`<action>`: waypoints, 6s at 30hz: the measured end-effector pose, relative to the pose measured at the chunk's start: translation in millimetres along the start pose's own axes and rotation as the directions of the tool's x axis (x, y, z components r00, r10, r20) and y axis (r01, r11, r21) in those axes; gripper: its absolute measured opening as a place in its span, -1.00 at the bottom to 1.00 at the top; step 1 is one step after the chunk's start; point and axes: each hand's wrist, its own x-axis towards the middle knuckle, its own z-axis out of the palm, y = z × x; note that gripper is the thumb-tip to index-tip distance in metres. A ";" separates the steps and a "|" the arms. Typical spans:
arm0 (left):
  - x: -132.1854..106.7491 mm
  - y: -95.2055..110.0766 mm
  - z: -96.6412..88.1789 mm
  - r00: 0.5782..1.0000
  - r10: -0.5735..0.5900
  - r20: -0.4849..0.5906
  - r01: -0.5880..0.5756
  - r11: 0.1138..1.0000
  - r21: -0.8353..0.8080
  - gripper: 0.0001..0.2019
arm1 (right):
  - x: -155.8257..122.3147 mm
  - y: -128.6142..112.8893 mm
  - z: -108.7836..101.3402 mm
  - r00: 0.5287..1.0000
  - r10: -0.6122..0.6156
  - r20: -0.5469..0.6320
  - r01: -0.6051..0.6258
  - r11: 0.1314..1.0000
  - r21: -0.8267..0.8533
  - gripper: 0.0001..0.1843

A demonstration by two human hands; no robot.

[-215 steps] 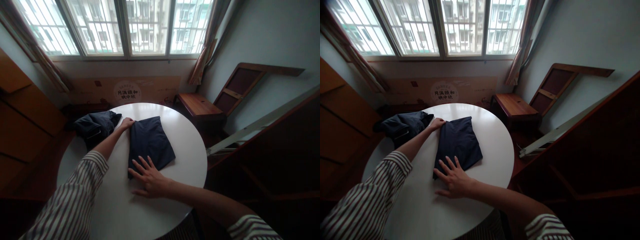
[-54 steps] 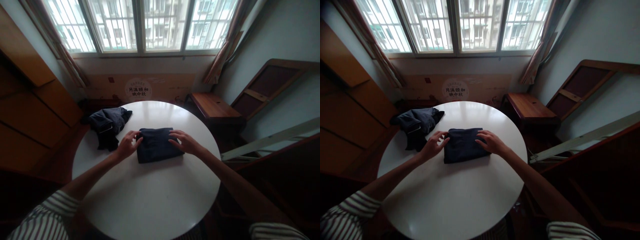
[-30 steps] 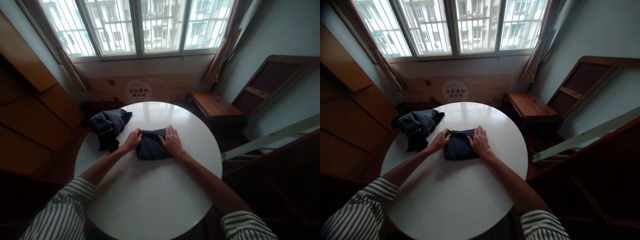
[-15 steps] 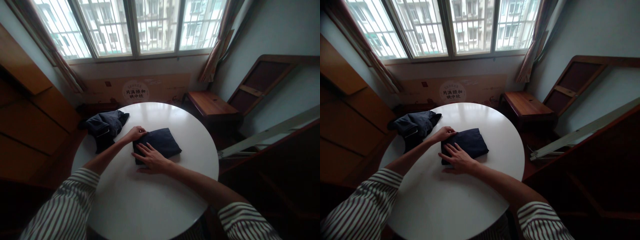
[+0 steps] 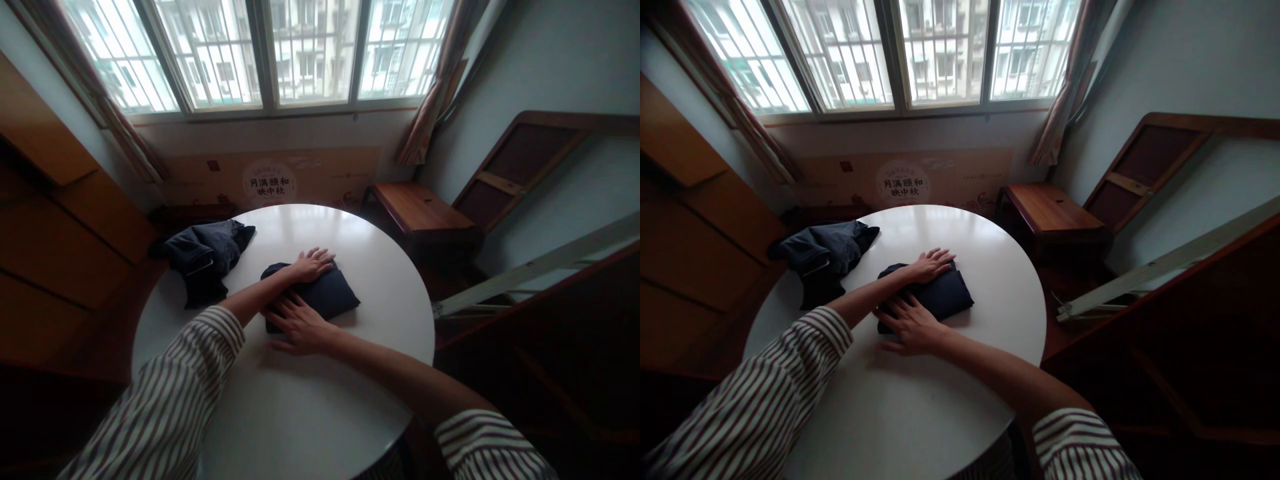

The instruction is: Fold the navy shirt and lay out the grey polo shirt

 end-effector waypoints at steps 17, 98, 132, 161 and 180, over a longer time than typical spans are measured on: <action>-113.7 -33.4 -22.5 0.933 -0.081 -0.351 0.073 0.997 -0.035 -0.55 | -77.0 11.2 -52.6 0.958 0.280 0.061 -0.286 0.950 0.125 -0.36; -113.4 39.5 50.6 0.906 -0.288 -0.310 0.203 0.939 -0.278 -0.04 | -25.8 137.3 -44.6 0.588 0.732 -0.343 -0.772 0.635 0.033 -0.66; 17.0 21.4 11.9 0.876 -0.477 0.067 0.250 0.332 -0.910 -0.70 | -129.5 82.5 -76.2 0.934 0.339 0.110 -0.285 0.895 -0.343 -0.34; 23.1 104.8 39.0 0.863 0.405 -0.302 -0.387 0.914 0.121 -0.61 | -118.9 195.0 -100.2 0.286 0.922 -0.262 -0.954 0.250 -0.164 -0.44; -80.1 118.5 27.7 0.883 0.422 -0.204 -0.418 0.906 0.066 -0.64 | -14.7 197.4 -67.9 0.475 0.862 -0.179 -0.866 0.420 -0.273 -0.31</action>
